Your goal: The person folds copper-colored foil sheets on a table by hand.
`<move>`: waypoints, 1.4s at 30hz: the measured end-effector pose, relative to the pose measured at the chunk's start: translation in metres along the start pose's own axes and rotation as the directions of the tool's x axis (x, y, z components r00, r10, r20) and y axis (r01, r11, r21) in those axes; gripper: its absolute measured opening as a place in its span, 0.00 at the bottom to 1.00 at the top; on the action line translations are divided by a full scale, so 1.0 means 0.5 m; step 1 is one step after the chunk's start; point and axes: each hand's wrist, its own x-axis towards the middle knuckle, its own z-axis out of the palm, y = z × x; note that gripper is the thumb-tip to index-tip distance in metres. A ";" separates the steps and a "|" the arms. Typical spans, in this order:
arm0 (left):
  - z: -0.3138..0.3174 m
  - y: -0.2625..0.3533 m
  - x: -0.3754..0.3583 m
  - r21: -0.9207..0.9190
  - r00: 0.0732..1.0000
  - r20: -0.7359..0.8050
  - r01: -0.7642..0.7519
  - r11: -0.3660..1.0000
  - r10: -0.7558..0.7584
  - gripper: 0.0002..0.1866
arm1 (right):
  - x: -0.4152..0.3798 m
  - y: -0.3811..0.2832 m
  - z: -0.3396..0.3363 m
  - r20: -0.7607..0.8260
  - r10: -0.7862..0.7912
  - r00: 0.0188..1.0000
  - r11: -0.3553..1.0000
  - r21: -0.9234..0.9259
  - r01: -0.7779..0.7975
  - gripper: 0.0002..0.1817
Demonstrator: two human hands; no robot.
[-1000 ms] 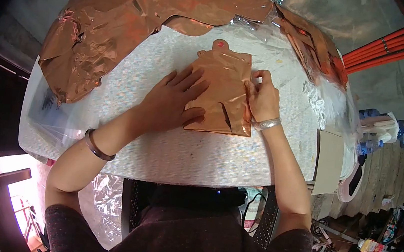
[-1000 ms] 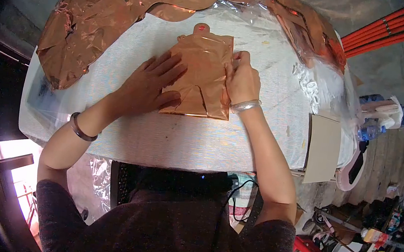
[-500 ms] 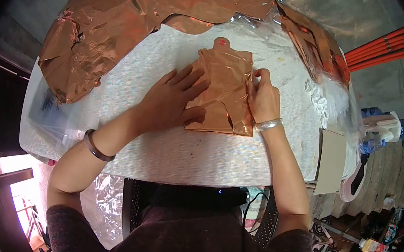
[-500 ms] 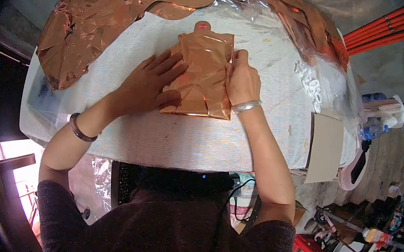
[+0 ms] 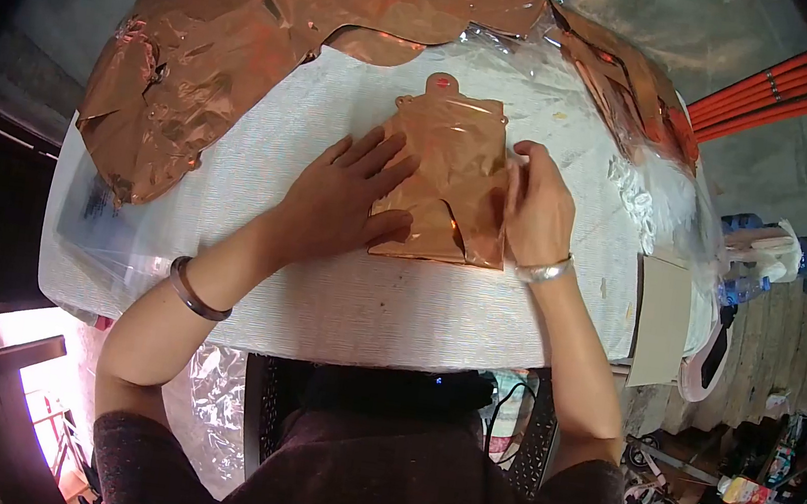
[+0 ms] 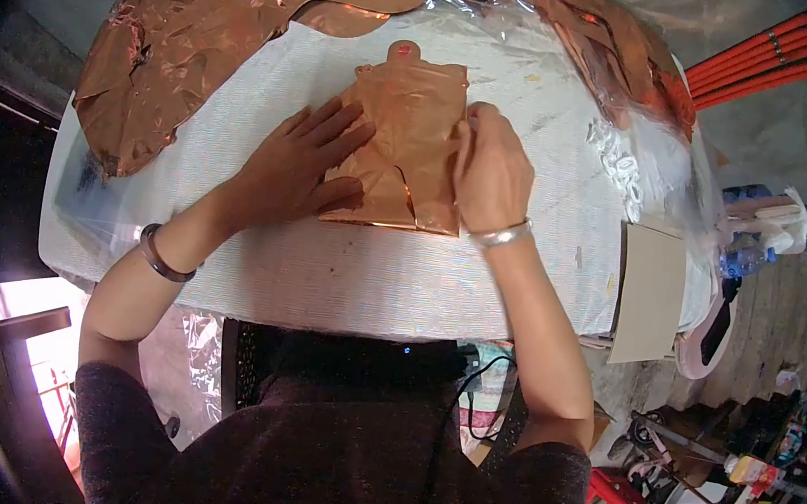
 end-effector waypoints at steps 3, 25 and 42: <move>-0.001 0.000 0.002 -0.023 1.000 -0.011 -0.009 1.000 0.008 0.34 | -0.029 -0.038 -0.015 0.048 -0.040 0.998 0.999 -0.001 0.040 0.17; 0.008 -0.005 -0.001 -0.003 0.999 -0.033 0.003 1.000 -0.004 0.34 | -0.063 0.047 -0.019 0.256 0.356 0.899 0.716 0.543 -0.438 0.17; 0.004 -0.002 -0.001 0.009 1.000 0.001 0.011 1.000 -0.011 0.34 | -0.014 0.054 -0.025 0.603 0.360 0.712 0.513 0.510 -0.691 0.10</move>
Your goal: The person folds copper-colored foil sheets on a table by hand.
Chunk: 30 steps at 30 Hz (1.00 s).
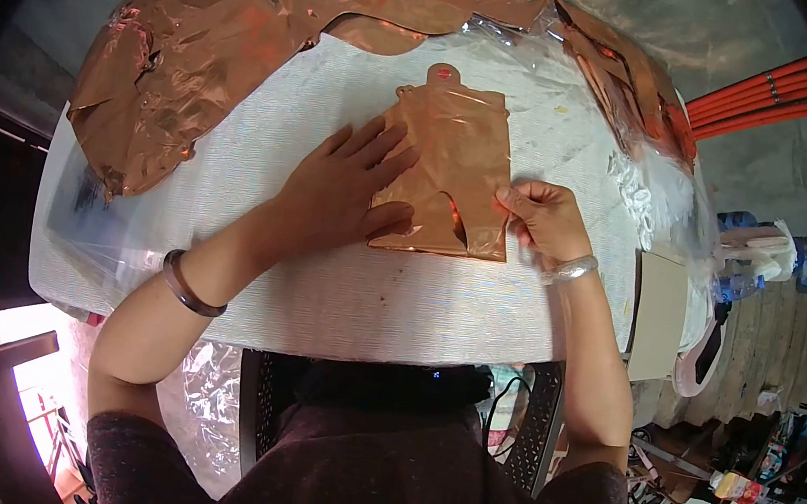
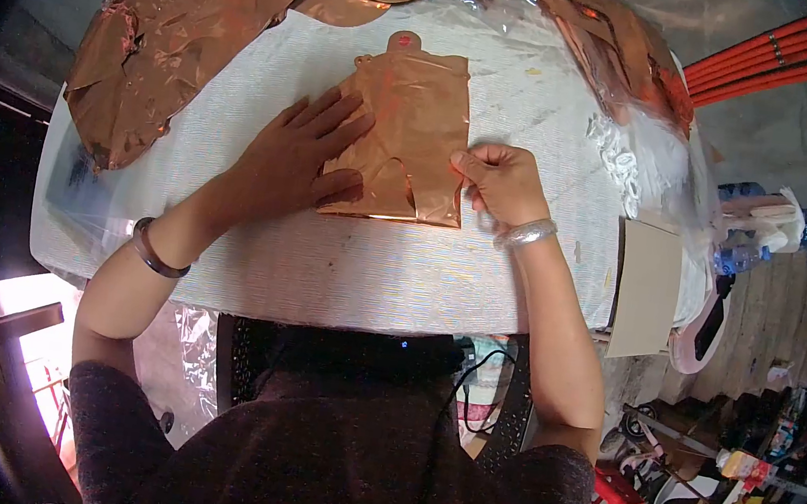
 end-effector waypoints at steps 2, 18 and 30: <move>-0.004 0.003 0.001 0.014 0.999 0.041 0.009 1.000 -0.009 0.33 | 0.000 0.003 -0.001 0.013 -0.003 1.000 1.000 0.022 0.003 0.09; 0.008 -0.003 -0.002 -0.006 0.999 -0.041 -0.029 1.000 0.028 0.34 | -0.016 -0.017 -0.019 0.100 0.131 0.986 0.990 0.029 -0.135 0.12; 0.003 -0.001 -0.001 0.042 1.000 0.002 -0.001 0.999 0.001 0.33 | -0.032 -0.037 -0.019 0.176 0.223 0.959 0.969 -0.144 -0.199 0.11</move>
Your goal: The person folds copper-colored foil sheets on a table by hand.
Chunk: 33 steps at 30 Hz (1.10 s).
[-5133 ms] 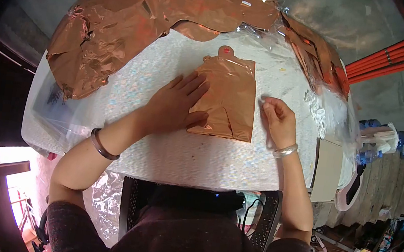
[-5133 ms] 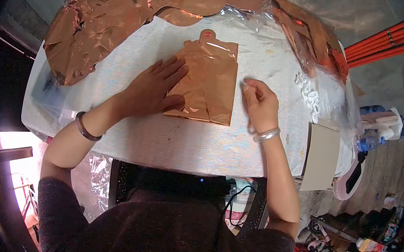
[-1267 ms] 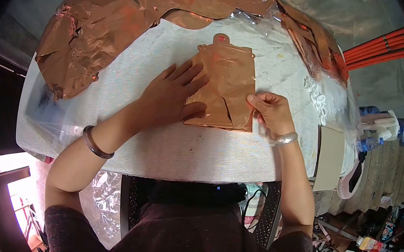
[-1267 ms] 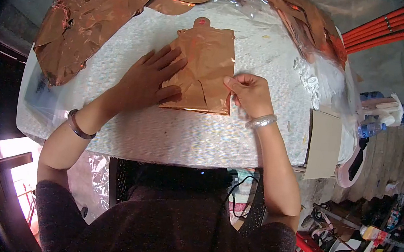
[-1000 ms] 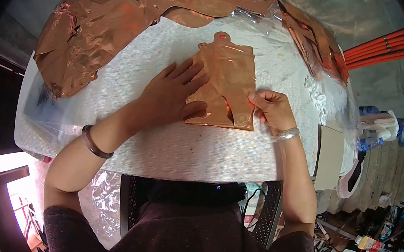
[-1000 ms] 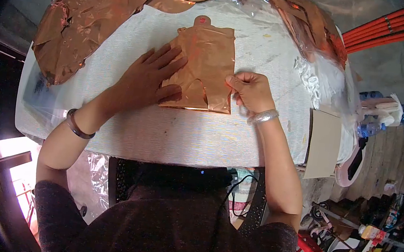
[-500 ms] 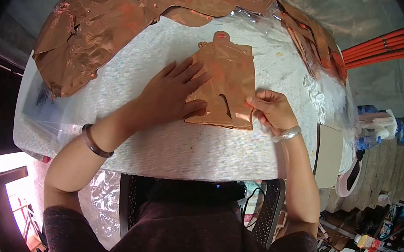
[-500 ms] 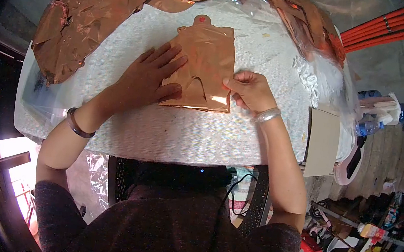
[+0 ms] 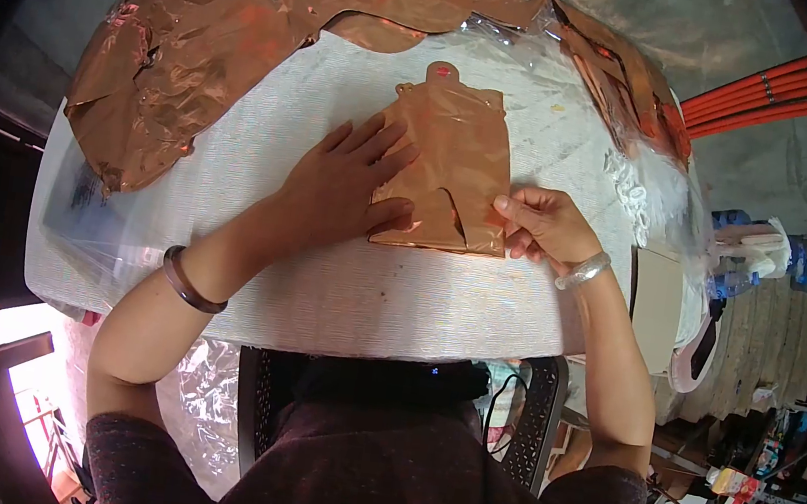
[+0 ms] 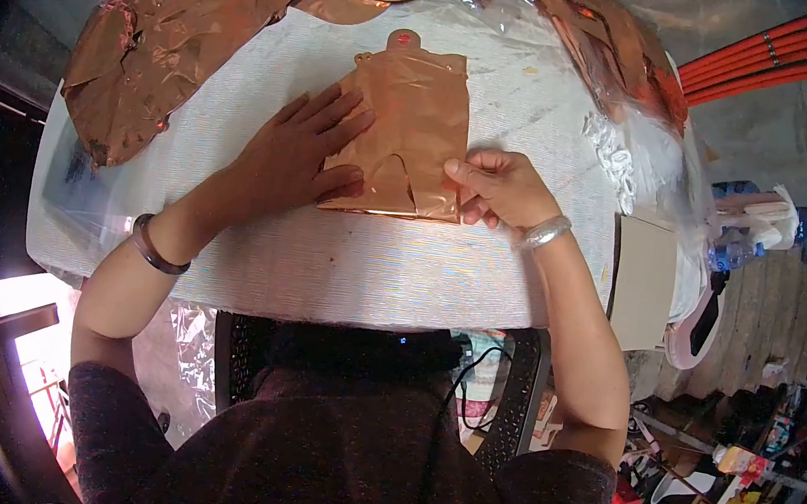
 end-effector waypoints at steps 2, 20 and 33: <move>0.002 0.000 -0.001 -0.027 1.000 -0.024 -0.013 1.000 0.012 0.33 | -0.010 0.005 0.001 -0.034 -0.063 0.997 0.998 -0.018 0.062 0.10; 0.010 -0.002 0.000 -0.019 0.999 -0.045 -0.015 1.000 0.015 0.34 | 0.017 0.008 -0.002 -0.022 0.011 1.000 0.999 0.035 -0.010 0.14; -0.001 0.003 0.000 -0.002 1.000 -0.022 -0.011 1.000 0.011 0.32 | -0.032 0.042 0.005 0.014 -0.081 0.997 0.996 -0.022 0.081 0.10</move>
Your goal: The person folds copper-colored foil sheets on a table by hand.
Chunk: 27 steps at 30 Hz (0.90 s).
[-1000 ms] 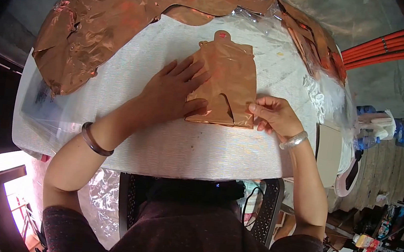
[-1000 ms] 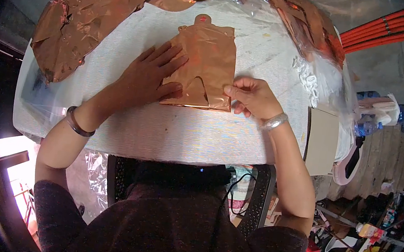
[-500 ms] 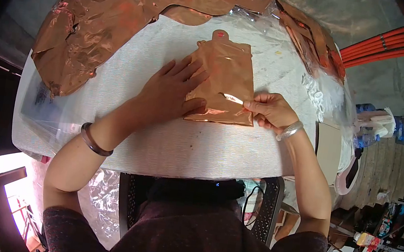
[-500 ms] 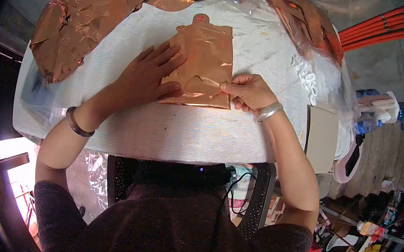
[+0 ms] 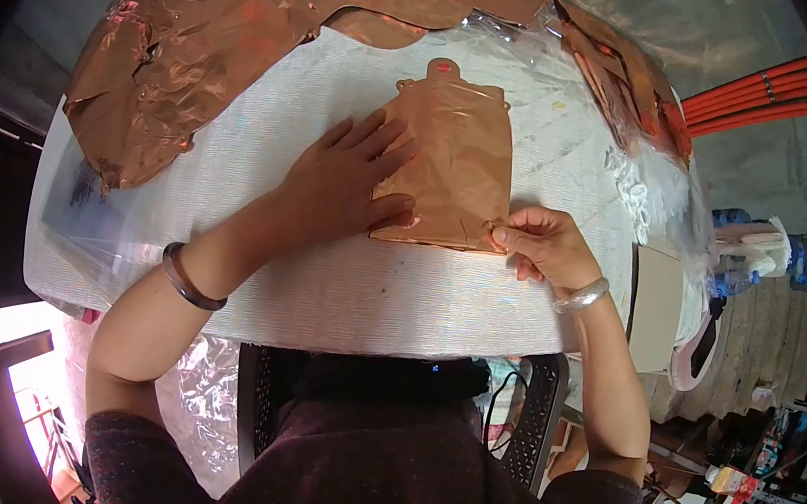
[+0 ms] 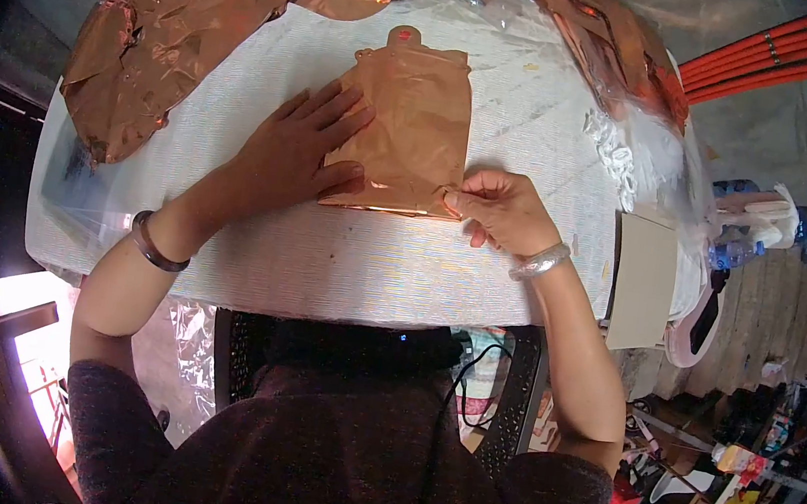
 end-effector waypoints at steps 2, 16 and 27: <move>-0.001 0.000 0.001 -0.007 1.000 0.019 0.011 1.000 -0.011 0.32 | -0.001 0.003 0.000 0.008 -0.016 1.000 0.999 0.030 0.016 0.10; -0.002 0.000 0.000 -0.012 1.000 0.025 0.010 1.000 -0.010 0.32 | 0.042 -0.008 0.018 -0.127 -0.060 0.990 0.982 0.173 0.081 0.10; -0.003 0.001 0.001 -0.001 0.999 0.035 0.023 1.000 -0.023 0.32 | 0.012 -0.003 0.051 -0.392 -0.604 0.694 0.700 -0.678 0.226 0.11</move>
